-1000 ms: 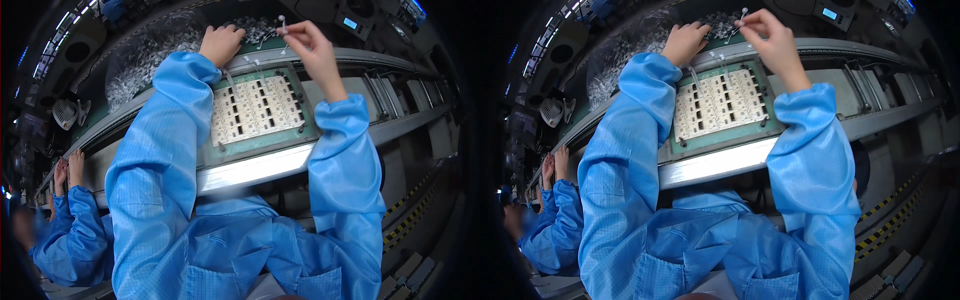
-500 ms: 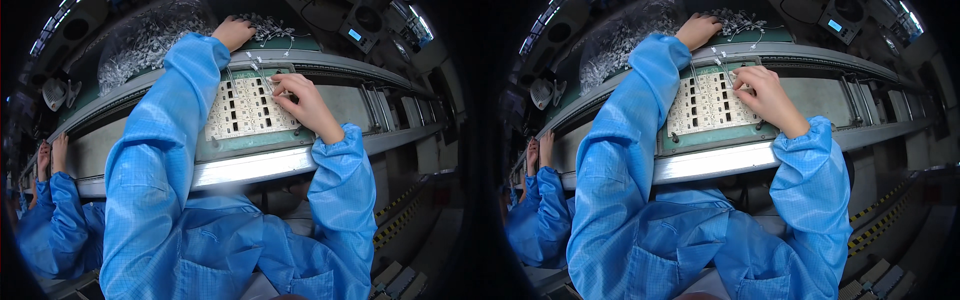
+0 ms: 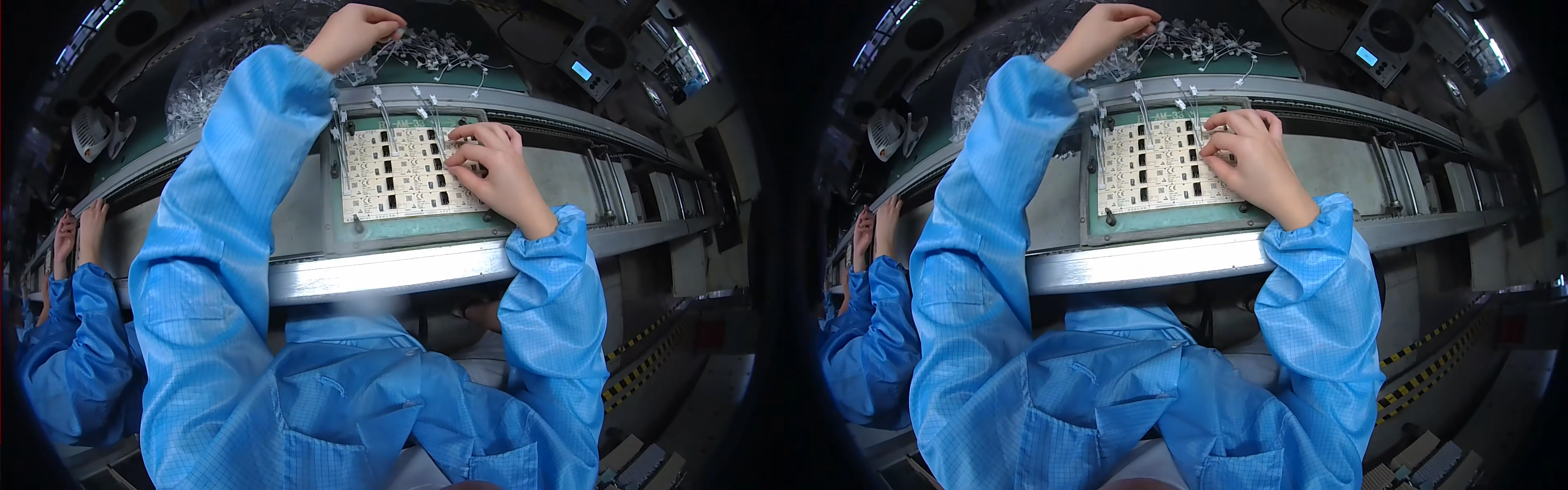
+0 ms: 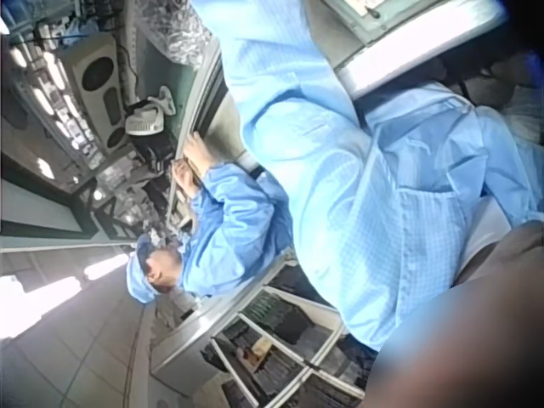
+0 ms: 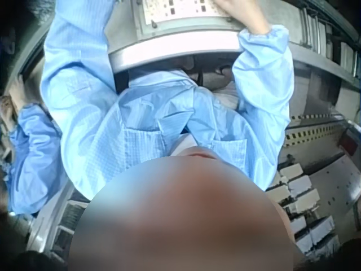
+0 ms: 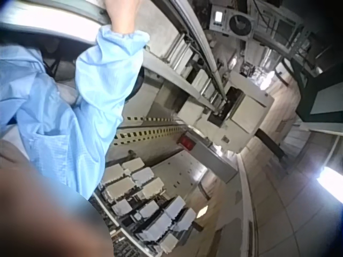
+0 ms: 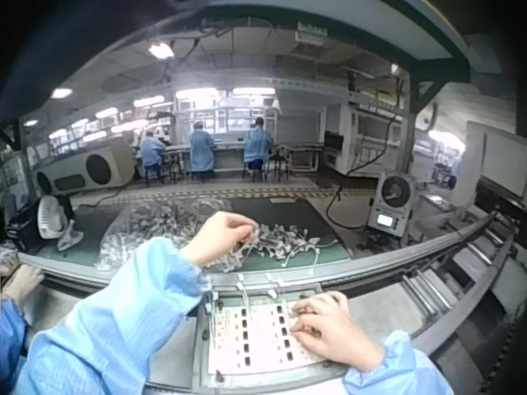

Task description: Picking small electronic components from a tray and placing them onto a circuit board assembly.

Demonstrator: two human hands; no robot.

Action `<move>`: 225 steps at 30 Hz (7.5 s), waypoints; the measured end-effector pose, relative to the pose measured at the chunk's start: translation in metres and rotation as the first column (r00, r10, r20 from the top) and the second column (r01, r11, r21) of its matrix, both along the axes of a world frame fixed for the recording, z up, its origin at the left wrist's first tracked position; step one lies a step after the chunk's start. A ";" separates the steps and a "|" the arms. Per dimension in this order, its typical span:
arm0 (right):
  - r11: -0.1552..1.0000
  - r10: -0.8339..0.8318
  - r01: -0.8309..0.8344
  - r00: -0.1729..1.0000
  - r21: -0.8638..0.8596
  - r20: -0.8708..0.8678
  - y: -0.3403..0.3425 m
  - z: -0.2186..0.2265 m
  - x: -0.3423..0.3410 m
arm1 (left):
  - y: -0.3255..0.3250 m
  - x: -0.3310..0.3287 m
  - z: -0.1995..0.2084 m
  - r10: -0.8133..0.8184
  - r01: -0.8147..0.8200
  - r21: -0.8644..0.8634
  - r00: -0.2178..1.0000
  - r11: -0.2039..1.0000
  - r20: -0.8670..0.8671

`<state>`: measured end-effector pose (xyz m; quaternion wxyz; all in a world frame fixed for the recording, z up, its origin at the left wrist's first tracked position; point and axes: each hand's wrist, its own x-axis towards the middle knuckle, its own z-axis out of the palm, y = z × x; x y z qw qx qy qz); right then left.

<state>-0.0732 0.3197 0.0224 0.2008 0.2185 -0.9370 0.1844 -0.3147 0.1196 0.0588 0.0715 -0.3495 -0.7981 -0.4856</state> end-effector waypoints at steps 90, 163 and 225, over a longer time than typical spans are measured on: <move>0.914 -0.215 0.163 0.971 -0.372 -0.102 -0.006 0.039 -0.001 | -0.027 0.061 -0.062 0.136 -0.364 -0.444 0.874 0.819 -0.466; 0.923 -0.228 0.178 0.967 -0.341 -0.113 -0.037 0.025 -0.179 | -0.106 0.210 -0.020 0.048 -0.184 -0.180 0.817 0.966 -0.574; 0.538 0.111 0.112 0.973 -0.835 0.202 0.053 -0.008 0.008 | -0.031 0.005 -0.030 -0.507 -0.032 -0.691 0.656 0.722 -0.560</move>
